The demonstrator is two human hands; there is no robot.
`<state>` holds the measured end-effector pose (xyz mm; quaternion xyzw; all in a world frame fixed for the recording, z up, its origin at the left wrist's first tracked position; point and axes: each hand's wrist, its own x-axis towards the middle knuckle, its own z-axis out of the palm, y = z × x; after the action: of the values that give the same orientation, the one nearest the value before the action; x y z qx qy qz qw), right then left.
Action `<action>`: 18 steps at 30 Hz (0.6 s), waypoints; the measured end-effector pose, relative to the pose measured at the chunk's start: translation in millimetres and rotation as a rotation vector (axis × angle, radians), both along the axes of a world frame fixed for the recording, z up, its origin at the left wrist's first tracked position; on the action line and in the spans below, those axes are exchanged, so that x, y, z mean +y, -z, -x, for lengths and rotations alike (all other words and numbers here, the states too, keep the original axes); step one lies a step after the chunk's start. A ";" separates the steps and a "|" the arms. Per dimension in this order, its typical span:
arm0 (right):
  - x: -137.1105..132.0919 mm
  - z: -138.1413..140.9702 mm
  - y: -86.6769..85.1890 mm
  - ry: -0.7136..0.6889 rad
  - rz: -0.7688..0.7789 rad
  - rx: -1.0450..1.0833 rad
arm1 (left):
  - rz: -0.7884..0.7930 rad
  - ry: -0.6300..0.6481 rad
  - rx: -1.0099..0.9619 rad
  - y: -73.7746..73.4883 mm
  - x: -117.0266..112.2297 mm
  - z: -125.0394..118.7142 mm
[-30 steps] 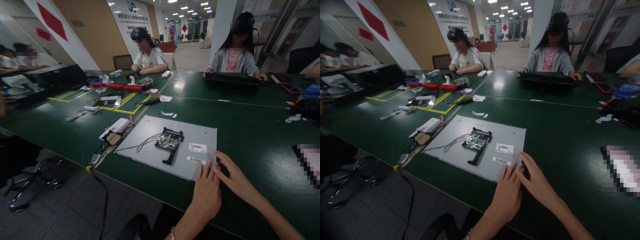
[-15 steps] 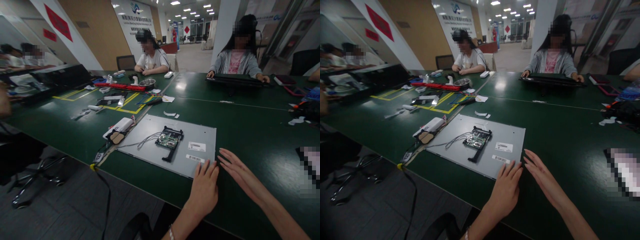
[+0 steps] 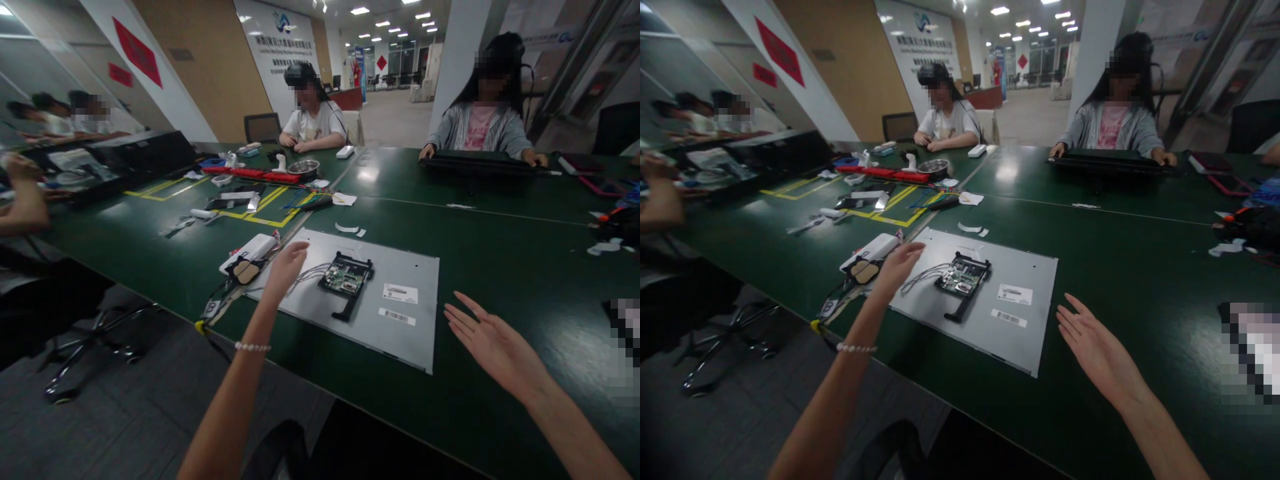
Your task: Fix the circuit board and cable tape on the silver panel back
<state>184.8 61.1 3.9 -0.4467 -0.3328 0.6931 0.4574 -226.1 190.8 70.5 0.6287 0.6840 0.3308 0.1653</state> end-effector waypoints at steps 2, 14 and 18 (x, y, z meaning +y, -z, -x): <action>0.7 0.3 1.8 -0.024 -0.031 -0.031 | 0.040 -0.100 0.109 3.0 29.3 33.2; 8.5 14.5 9.0 0.001 -0.076 -0.018 | 0.256 -0.070 0.343 34.9 60.8 84.4; 10.9 23.1 2.0 -0.003 -0.057 -0.049 | 0.255 -0.061 0.394 43.8 60.1 81.1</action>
<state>161.7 72.0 1.9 -0.4499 -0.3640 0.6729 0.4607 -307.2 250.9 26.7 0.6341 0.7581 0.1176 0.0967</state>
